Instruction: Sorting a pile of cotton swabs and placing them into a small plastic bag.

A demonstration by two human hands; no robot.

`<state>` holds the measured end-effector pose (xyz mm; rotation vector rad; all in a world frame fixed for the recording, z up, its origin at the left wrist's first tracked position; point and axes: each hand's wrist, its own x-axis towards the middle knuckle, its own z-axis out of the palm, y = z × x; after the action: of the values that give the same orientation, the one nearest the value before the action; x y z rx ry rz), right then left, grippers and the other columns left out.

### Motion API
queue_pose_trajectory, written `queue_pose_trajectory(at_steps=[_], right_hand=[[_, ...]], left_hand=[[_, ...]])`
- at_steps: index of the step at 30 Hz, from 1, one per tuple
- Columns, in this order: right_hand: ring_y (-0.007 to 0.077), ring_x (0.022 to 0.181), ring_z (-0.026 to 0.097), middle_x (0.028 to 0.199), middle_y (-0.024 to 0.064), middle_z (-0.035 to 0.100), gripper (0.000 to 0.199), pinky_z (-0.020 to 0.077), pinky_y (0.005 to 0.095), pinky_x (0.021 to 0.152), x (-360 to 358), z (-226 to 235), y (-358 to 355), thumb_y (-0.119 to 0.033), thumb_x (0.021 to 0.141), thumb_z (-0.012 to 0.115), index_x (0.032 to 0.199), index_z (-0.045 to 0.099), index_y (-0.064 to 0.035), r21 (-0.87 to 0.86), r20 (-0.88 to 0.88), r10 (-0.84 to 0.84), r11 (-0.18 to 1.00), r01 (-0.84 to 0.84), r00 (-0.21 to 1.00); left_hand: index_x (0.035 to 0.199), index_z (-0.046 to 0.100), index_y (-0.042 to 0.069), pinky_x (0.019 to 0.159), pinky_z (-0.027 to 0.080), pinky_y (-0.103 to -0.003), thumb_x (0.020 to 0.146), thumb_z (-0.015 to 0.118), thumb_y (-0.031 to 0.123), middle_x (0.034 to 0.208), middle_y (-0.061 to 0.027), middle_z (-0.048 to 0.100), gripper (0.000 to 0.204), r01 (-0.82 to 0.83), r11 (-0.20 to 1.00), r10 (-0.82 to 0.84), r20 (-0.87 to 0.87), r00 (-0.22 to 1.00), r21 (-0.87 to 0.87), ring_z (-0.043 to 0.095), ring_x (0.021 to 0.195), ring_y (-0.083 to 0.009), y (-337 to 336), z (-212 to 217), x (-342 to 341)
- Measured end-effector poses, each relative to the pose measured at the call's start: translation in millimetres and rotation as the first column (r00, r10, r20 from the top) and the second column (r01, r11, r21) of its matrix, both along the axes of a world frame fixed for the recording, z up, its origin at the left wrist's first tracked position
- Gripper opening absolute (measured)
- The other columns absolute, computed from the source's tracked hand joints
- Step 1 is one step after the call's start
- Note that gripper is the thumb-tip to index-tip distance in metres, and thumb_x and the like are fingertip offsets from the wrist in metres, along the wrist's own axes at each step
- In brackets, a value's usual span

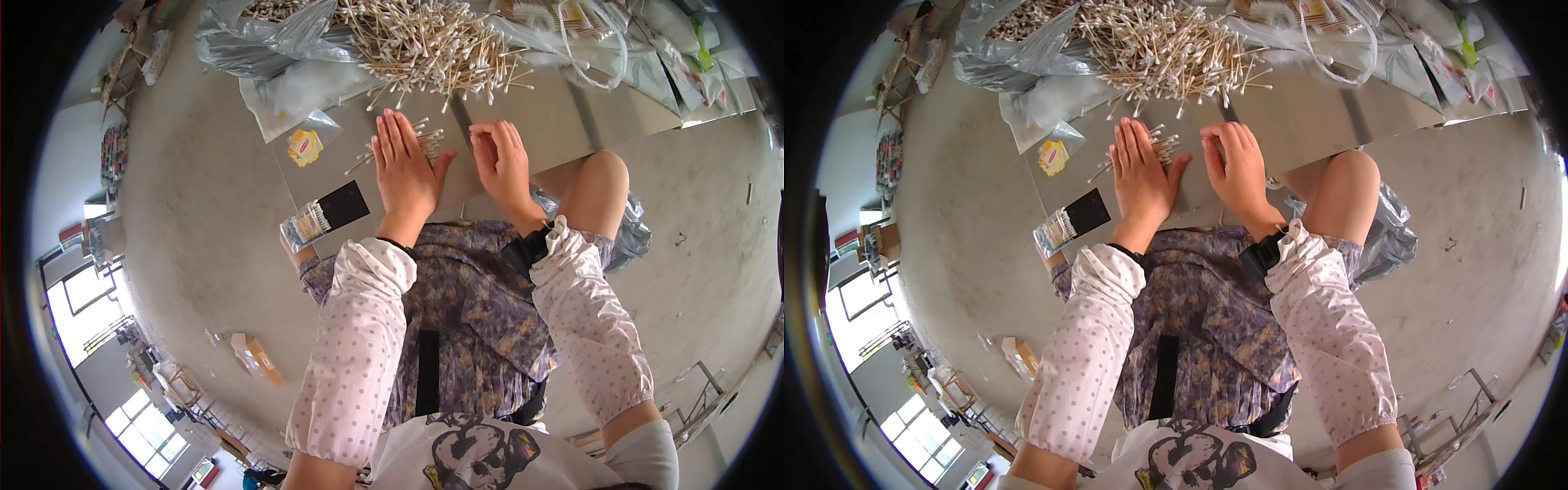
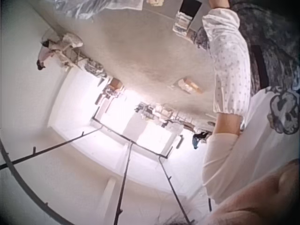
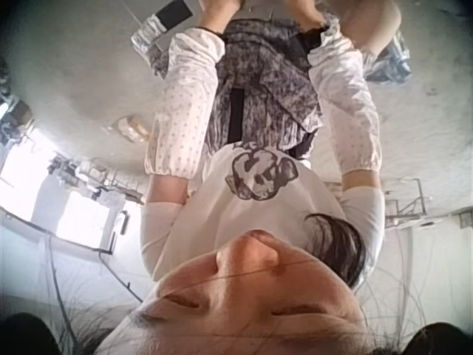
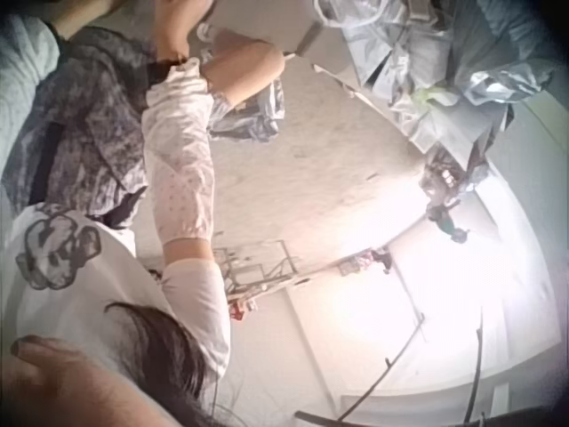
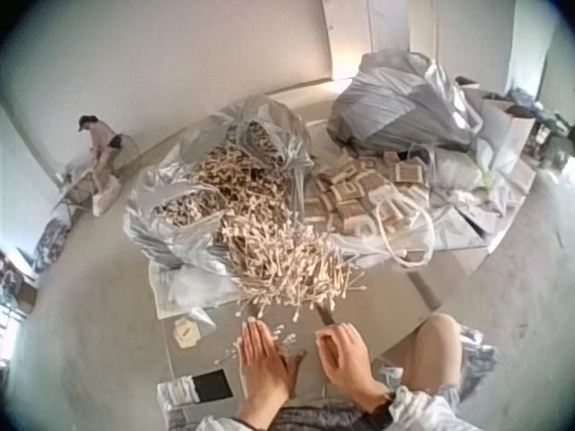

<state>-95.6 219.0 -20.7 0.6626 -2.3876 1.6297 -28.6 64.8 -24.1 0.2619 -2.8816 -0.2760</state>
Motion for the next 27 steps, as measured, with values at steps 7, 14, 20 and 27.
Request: queue_pose_trajectory(at_steps=[7, 14, 20, 27], right_hand=[[0.0275, 0.086, 0.062, 0.091, 0.0094, 0.064, 0.011, 0.0496, 0.0370, 0.078, 10, -1, -14, 0.001, 0.089, 0.063, 0.099, 0.062, -0.0033, -0.012, 0.096, -0.153, 0.988, 0.155, 0.984], [0.0233, 0.087, 0.063, 0.094, 0.0107, 0.064, 0.010, 0.0505, 0.0342, 0.081, 27, -6, -51, 0.000, 0.092, 0.063, 0.102, 0.062, -0.0017, -0.171, 0.208, -0.175, 0.962, 0.212, 0.962], [0.0278, 0.085, 0.061, 0.091, 0.0110, 0.063, 0.009, 0.0490, 0.0372, 0.079, 21, -6, -56, -0.001, 0.092, 0.062, 0.101, 0.061, -0.0035, 0.037, 0.017, -0.246, 0.969, 0.245, 0.969], [0.0280, 0.081, 0.060, 0.085, 0.0079, 0.062, 0.007, 0.0469, 0.0386, 0.077, 21, -7, -59, -0.003, 0.092, 0.062, 0.098, 0.061, -0.0063, 0.107, -0.098, -0.262, 0.956, 0.272, 0.960]], left_hand=[[0.150, 0.024, -0.016, 0.120, 0.021, -0.056, 0.093, 0.061, 0.054, 0.158, -0.0362, 0.023, 0.097, 0.029, 0.996, -0.034, 0.061, 0.998, 0.084, 0.020, 0.149, -0.0481, 25, 6, 44], [0.153, 0.021, -0.011, 0.122, 0.018, -0.053, 0.095, 0.062, 0.044, 0.161, -0.0276, 0.026, 0.090, -0.001, 0.991, -0.006, 0.049, 0.999, 0.137, 0.022, 0.151, -0.0391, -8, 11, 16], [0.141, 0.047, 0.002, 0.110, 0.035, -0.049, 0.089, 0.069, 0.020, 0.140, -0.0176, 0.054, 0.058, -0.127, 0.927, 0.179, -0.118, 0.977, 0.353, 0.049, 0.130, -0.0373, -50, 31, 46], [0.094, 0.067, 0.010, 0.091, 0.042, -0.041, 0.081, 0.079, 0.015, 0.093, -0.0023, 0.065, 0.019, -0.196, 0.937, 0.216, -0.038, 0.976, 0.288, 0.058, 0.099, -0.0261, -92, 35, 66]])
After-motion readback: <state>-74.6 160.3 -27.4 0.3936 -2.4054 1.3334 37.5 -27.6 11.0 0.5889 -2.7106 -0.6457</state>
